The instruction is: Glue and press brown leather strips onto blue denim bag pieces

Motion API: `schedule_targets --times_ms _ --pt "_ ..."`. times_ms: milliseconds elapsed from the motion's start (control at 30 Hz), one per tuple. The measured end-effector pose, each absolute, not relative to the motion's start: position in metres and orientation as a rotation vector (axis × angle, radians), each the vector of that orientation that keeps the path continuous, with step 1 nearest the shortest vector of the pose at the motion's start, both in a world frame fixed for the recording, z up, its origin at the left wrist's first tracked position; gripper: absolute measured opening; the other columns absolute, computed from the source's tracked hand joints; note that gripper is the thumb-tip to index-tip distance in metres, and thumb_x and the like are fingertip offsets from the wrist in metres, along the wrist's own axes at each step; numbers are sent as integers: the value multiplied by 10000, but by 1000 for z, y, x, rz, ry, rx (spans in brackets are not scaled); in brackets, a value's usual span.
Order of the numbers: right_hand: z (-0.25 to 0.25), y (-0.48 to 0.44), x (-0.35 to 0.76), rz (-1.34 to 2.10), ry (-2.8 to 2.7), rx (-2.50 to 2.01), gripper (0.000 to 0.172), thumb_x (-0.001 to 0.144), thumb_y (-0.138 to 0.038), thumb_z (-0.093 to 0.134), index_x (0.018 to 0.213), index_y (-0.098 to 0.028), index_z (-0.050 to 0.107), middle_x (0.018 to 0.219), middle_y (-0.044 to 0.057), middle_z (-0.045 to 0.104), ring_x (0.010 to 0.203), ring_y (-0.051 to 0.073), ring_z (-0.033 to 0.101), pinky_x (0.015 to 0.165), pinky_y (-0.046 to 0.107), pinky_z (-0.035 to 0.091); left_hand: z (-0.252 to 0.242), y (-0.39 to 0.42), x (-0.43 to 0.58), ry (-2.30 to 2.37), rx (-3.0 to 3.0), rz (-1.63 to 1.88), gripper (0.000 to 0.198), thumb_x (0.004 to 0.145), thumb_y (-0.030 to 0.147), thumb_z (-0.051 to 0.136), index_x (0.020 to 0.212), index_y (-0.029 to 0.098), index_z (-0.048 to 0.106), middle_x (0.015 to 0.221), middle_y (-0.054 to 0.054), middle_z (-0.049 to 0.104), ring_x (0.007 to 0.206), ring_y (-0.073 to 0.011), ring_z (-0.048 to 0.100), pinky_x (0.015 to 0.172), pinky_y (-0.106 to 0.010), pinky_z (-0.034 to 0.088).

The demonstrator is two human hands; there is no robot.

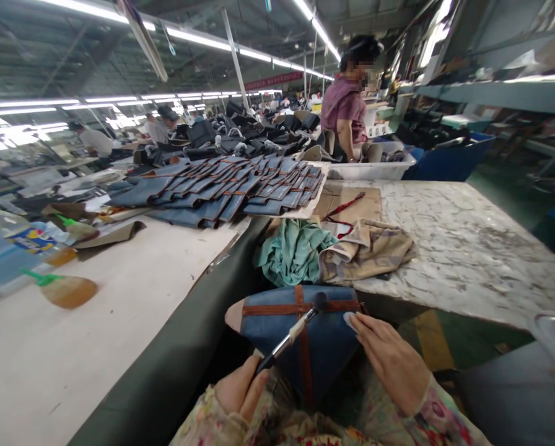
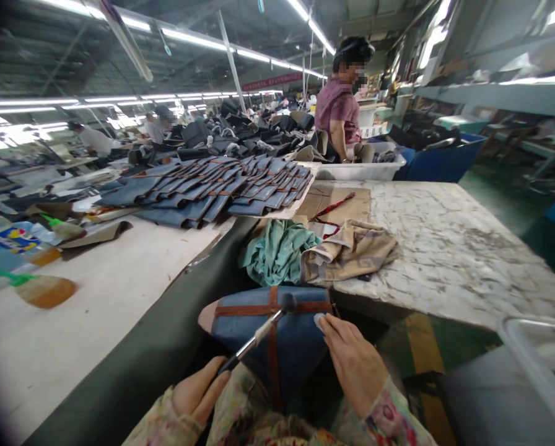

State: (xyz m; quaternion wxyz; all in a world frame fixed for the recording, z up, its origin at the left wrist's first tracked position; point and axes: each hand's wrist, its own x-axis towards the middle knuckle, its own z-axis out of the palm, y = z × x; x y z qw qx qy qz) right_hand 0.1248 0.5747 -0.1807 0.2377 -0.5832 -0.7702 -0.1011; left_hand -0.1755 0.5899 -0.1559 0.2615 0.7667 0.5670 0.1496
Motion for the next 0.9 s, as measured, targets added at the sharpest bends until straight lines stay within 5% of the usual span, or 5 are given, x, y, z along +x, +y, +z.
schedule_targets --times_ms 467,900 --pt "-189 571 131 -225 -2090 -1593 369 901 -294 318 1235 -208 452 1160 64 541 1062 174 497 927 317 431 -149 598 -148 1539 2178 199 376 851 487 254 884 254 549 585 23 581 525 -125 568 467 -213 368" --pt "-195 576 139 -308 -2201 -1462 419 895 -348 282 1270 -216 415 1164 57 542 1068 184 499 896 308 444 -153 559 -241 1900 1894 420 335 839 443 292 939 248 545 632 27 591 561 -115 572 549 -206 419"
